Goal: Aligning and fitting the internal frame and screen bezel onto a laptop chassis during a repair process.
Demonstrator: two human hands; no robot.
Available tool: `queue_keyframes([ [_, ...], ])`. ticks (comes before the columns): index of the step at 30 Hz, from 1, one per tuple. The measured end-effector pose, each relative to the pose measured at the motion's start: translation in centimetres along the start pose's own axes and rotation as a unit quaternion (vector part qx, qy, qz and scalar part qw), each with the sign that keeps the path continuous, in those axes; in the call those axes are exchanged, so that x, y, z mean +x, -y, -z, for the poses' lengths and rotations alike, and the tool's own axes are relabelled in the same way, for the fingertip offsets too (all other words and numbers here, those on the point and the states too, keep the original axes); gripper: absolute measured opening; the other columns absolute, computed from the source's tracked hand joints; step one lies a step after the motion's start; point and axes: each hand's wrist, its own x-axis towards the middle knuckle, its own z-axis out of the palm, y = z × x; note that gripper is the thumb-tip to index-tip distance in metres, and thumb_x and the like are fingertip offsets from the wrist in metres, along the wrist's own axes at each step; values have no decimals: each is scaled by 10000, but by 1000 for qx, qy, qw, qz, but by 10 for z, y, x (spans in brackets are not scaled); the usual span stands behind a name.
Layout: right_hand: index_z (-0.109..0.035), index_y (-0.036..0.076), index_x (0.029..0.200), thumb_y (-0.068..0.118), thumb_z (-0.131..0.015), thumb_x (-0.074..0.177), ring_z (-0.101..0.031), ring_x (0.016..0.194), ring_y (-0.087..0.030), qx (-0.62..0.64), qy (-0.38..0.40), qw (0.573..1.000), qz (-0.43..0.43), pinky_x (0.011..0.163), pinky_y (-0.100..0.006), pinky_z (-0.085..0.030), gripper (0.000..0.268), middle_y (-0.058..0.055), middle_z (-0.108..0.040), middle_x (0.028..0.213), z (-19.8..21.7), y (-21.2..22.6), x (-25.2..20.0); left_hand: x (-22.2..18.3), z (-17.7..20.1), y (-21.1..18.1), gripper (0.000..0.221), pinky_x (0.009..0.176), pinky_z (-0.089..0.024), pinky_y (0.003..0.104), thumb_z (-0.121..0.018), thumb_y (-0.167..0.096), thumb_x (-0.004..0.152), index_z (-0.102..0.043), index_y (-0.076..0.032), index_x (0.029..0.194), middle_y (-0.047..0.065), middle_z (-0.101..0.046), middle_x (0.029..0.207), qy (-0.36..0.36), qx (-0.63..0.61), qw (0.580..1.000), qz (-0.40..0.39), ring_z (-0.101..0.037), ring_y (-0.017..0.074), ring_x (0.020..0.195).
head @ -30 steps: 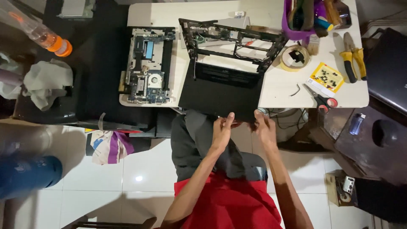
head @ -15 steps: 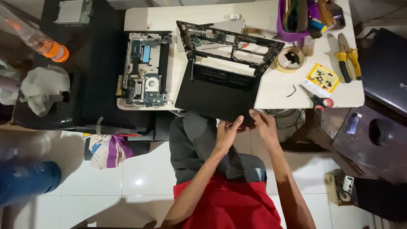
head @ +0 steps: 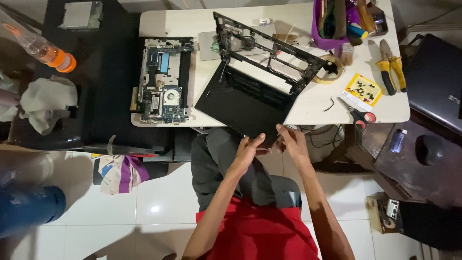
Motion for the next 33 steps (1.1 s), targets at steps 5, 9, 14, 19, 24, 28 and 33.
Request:
queue_keyframes([
  [5,-587,89,768,387,-709,979,-592,692,-196,59,-9,998,-22,725,-366,-508,386,-47,-497,732,-9,17,-17,-42,-24,-66,522,853,-620,476,-785,-359,929,-647,-79,1347,168,-746,1112,33,2,999,34,-751,310,947],
  [9,-617,127,720,372,-730,967,-618,569,-185,113,0,994,-4,562,-297,-485,365,-28,-537,634,-10,-33,21,-66,-31,-76,589,815,-616,513,-779,-410,931,-625,-4,1328,263,-717,1099,56,-19,997,51,-744,390,931],
  [14,-580,126,692,286,-718,969,-582,505,-189,138,-8,990,23,501,-302,-471,348,-22,-467,600,-16,-41,27,-41,-20,-54,555,776,-631,488,-826,-312,915,-615,31,1297,249,-734,1057,26,-25,999,22,-757,349,886],
  [19,-569,105,653,294,-689,993,-608,514,-203,119,1,992,46,525,-314,-463,407,-55,-495,580,-20,-40,18,-24,0,-19,459,776,-638,473,-810,-271,938,-627,40,1221,243,-748,986,10,-17,1000,19,-764,329,851],
  [24,-636,103,749,327,-683,984,-655,622,-203,97,-19,995,-9,546,-279,-429,328,-56,-592,682,-16,-22,5,-5,28,0,518,741,-645,453,-817,-298,926,-613,32,1268,195,-709,969,18,26,999,39,-747,291,754],
  [28,-693,84,757,317,-738,946,-677,620,-204,79,-27,997,3,519,-247,-416,303,-76,-613,672,-15,-33,17,-41,2,-45,518,726,-645,456,-818,-282,910,-621,40,1264,193,-698,962,31,35,997,56,-732,270,722],
  [33,-682,101,744,303,-704,962,-665,624,-180,64,-13,997,34,541,-224,-388,298,-45,-599,638,-17,-27,11,-71,-17,-85,468,781,-635,467,-755,-275,936,-605,58,1228,118,-637,901,31,49,998,38,-705,203,681],
])
